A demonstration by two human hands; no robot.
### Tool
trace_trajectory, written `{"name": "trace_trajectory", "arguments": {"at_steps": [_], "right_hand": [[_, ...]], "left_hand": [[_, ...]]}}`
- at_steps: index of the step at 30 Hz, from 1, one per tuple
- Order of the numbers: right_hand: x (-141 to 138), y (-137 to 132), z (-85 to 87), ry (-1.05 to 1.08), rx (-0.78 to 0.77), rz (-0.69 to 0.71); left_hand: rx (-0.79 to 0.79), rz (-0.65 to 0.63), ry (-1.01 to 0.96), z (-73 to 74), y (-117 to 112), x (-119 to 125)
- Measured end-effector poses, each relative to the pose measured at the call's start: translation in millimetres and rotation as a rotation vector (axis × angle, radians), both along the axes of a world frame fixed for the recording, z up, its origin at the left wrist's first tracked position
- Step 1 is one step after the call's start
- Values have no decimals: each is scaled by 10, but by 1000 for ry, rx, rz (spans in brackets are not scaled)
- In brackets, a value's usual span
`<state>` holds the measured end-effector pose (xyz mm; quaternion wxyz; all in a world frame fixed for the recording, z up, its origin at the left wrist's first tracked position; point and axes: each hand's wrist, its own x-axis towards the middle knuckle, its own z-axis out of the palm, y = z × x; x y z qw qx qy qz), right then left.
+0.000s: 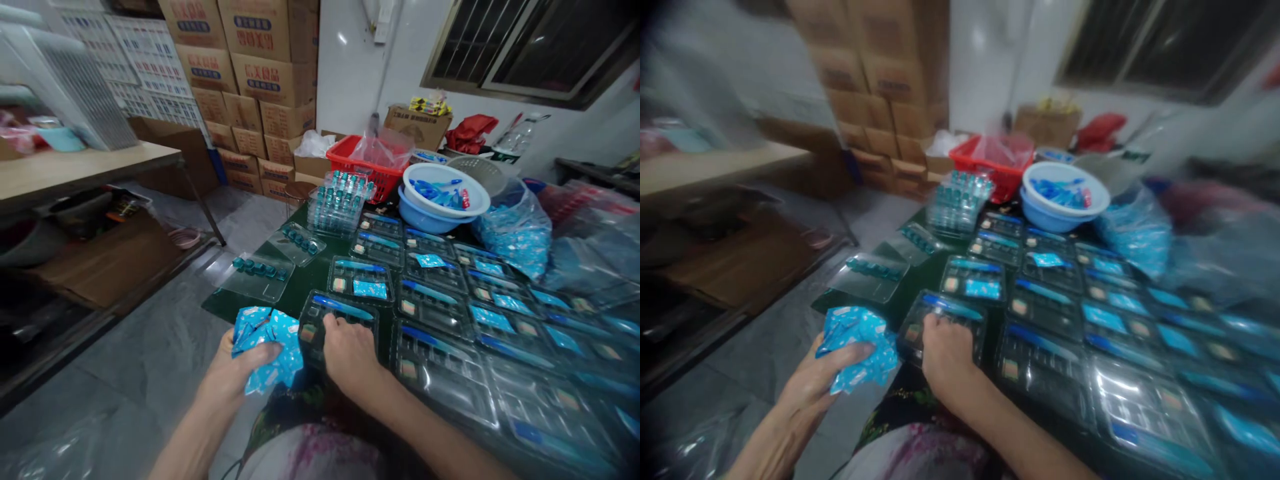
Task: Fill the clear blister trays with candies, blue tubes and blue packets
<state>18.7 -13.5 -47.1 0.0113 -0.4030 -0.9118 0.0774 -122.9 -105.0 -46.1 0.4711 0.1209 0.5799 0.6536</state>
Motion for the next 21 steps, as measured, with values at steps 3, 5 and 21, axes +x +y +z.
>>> {"name": "trace_trajectory", "arguments": {"at_steps": [3, 5, 21], "right_hand": [[82, 106, -20, 172, -158, 16], [192, 122, 61, 409, -294, 31], [746, 175, 537, 901, -640, -144]], "left_hand": [[53, -82, -45, -3, -3, 68], [94, -161, -52, -35, 9, 133], [76, -288, -80, 178, 198, 457]]}}
